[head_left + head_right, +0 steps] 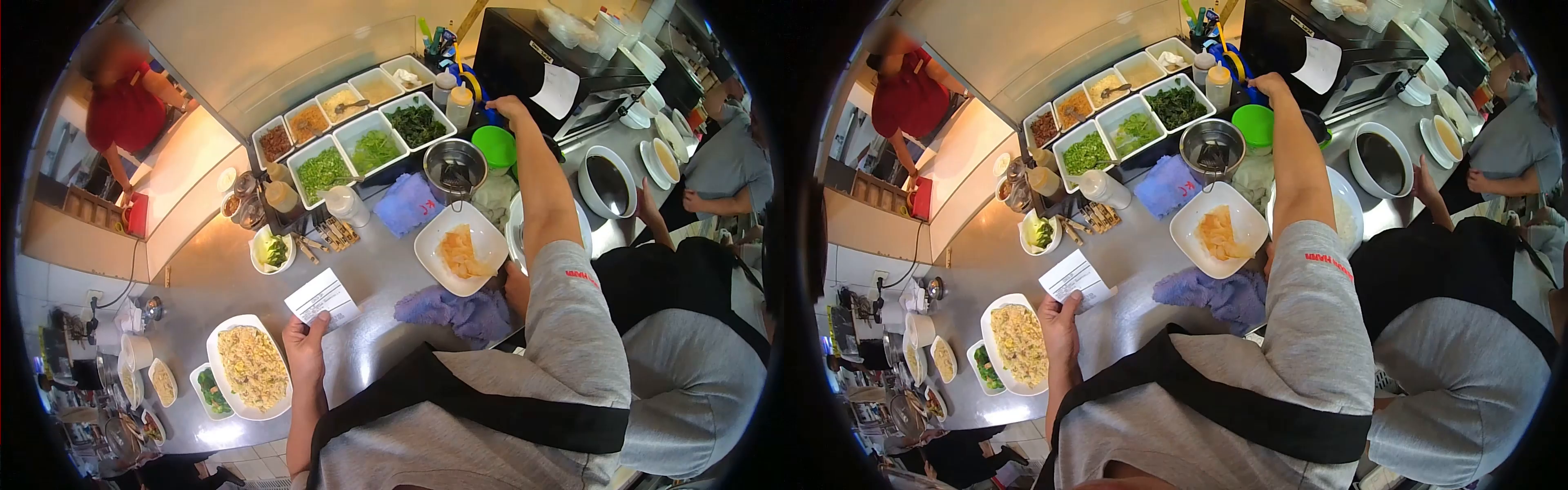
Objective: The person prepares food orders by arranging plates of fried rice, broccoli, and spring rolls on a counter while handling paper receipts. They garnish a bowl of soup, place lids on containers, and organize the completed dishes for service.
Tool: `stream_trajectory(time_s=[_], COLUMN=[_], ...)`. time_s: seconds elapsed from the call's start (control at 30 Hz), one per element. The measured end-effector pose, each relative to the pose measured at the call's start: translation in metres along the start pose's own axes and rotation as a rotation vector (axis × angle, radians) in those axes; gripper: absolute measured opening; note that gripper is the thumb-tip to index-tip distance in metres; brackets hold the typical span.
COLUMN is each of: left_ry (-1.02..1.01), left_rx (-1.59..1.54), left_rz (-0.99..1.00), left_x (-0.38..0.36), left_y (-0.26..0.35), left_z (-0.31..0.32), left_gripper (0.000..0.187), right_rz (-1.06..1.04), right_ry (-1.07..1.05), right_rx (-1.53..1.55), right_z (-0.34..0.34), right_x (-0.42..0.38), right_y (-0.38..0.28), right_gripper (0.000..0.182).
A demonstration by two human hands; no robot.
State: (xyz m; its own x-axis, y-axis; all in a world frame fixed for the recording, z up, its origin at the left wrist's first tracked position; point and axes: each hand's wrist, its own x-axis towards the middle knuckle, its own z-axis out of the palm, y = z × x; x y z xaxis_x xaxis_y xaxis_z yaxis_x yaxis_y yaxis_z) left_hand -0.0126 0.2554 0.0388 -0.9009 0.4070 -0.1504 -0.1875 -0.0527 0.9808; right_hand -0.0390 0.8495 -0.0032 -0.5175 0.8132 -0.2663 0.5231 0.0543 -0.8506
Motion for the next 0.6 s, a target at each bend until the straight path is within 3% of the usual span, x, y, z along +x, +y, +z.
stream_trajectory(time_s=[0.17,0.2,0.3,0.43,0.47,0.5,0.57,0.6], left_ry=[-0.023,-0.024,-0.037,-0.057,-0.071,-0.069,-0.049,-0.045], left_rx=[0.005,0.004,-0.007,-0.011,0.022,0.053,0.075,0.124], left_rz=[-0.012,-0.018,-0.050,-0.042,-0.042,-0.042,-0.077,-0.057], left_x=[0.000,0.000,0.000,0.003,0.003,0.004,0.005,0.007], left_y=[-0.002,-0.003,-0.005,-0.009,-0.007,-0.003,-0.001,0.003], left_z=[-0.003,-0.003,-0.007,-0.004,-0.002,0.000,-0.002,-0.002], left_gripper=[0.021,0.022,0.022,0.023,0.023,0.024,0.024,0.025], right_rz=[0.069,0.067,0.019,-0.031,-0.201,-0.186,-0.216,-0.252], right_ry=[-0.050,0.025,-0.068,0.005,0.062,-0.032,-0.034,0.093], right_rx=[0.172,0.143,-0.053,-0.589,-0.680,-0.865,-1.068,-0.998], right_z=[-0.023,-0.027,-0.045,-0.040,-0.037,-0.037,-0.028,-0.024], right_x=[-0.022,-0.019,-0.030,-0.019,0.008,-0.002,0.008,0.022], right_y=[-0.015,-0.015,-0.014,0.010,0.032,0.017,0.016,0.027], right_gripper=[0.032,0.030,0.031,0.019,0.016,0.038,0.042,0.042])
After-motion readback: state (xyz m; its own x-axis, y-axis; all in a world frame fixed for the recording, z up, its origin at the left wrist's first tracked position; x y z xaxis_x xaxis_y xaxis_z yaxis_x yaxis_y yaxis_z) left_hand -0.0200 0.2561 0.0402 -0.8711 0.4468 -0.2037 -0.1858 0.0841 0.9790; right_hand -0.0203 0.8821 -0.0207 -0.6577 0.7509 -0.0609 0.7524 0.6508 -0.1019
